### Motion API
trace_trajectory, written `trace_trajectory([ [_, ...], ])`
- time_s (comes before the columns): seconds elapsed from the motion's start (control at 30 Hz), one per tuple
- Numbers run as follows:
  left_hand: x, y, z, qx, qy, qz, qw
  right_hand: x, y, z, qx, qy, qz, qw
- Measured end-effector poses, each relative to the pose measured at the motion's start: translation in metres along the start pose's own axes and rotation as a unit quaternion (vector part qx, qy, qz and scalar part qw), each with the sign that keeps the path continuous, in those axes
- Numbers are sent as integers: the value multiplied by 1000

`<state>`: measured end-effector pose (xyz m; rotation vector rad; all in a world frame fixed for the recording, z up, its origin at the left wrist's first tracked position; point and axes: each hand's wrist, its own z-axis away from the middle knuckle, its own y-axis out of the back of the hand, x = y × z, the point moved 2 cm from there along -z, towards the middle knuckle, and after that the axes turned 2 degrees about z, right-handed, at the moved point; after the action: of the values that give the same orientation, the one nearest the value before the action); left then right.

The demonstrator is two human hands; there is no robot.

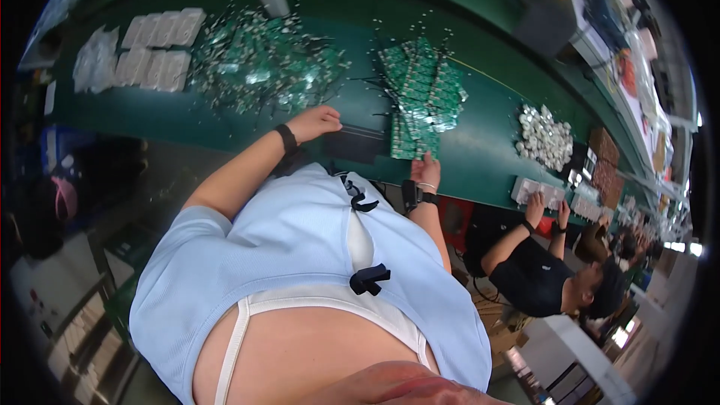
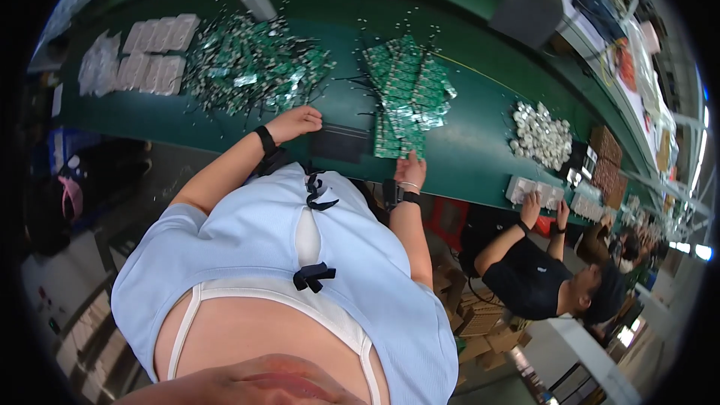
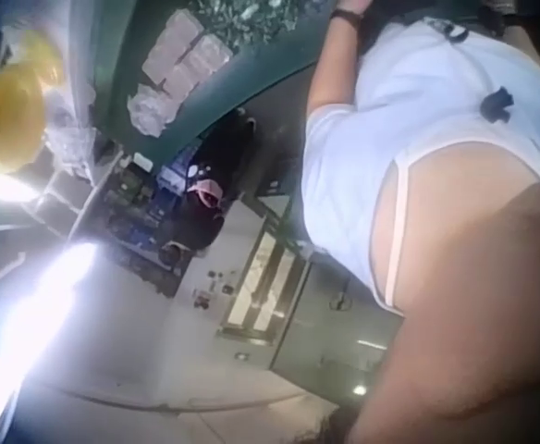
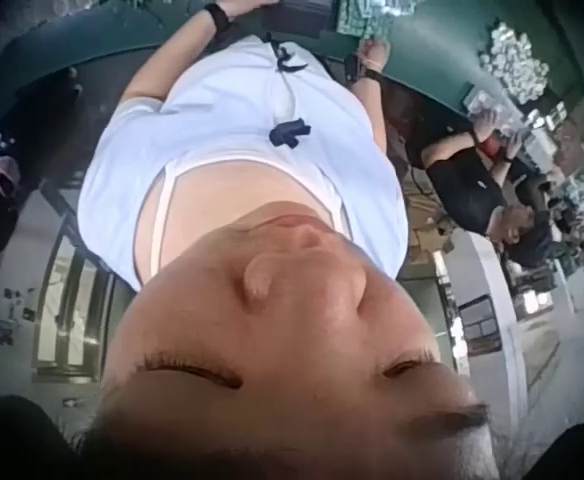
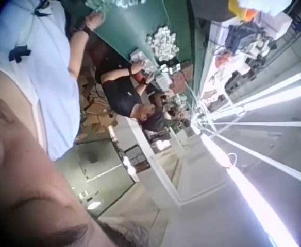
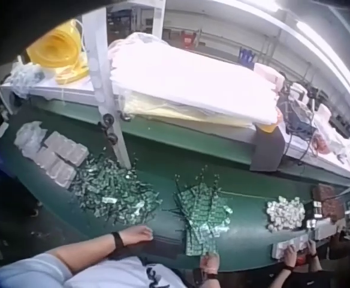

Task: Assembling electronic components and PCBs into plastic housings at a factory workstation.

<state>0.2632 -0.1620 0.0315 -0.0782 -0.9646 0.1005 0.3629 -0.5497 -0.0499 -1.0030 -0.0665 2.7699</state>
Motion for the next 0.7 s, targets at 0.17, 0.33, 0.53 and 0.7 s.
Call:
trace_trajectory([
  [0.17,-45,61,74,132,-33,14,991,-7,16,-20,-40,60,-57,996],
  [0.33,-114,98,154,228,40,-52,971,18,15,-6,58,29,-32,997],
  [0.53,-170,131,230,232,299,-346,859,57,-5,62,114,71,158,978],
  [0.7,-255,211,269,286,394,-298,821,79,-59,114,-86,-2,250,964],
])
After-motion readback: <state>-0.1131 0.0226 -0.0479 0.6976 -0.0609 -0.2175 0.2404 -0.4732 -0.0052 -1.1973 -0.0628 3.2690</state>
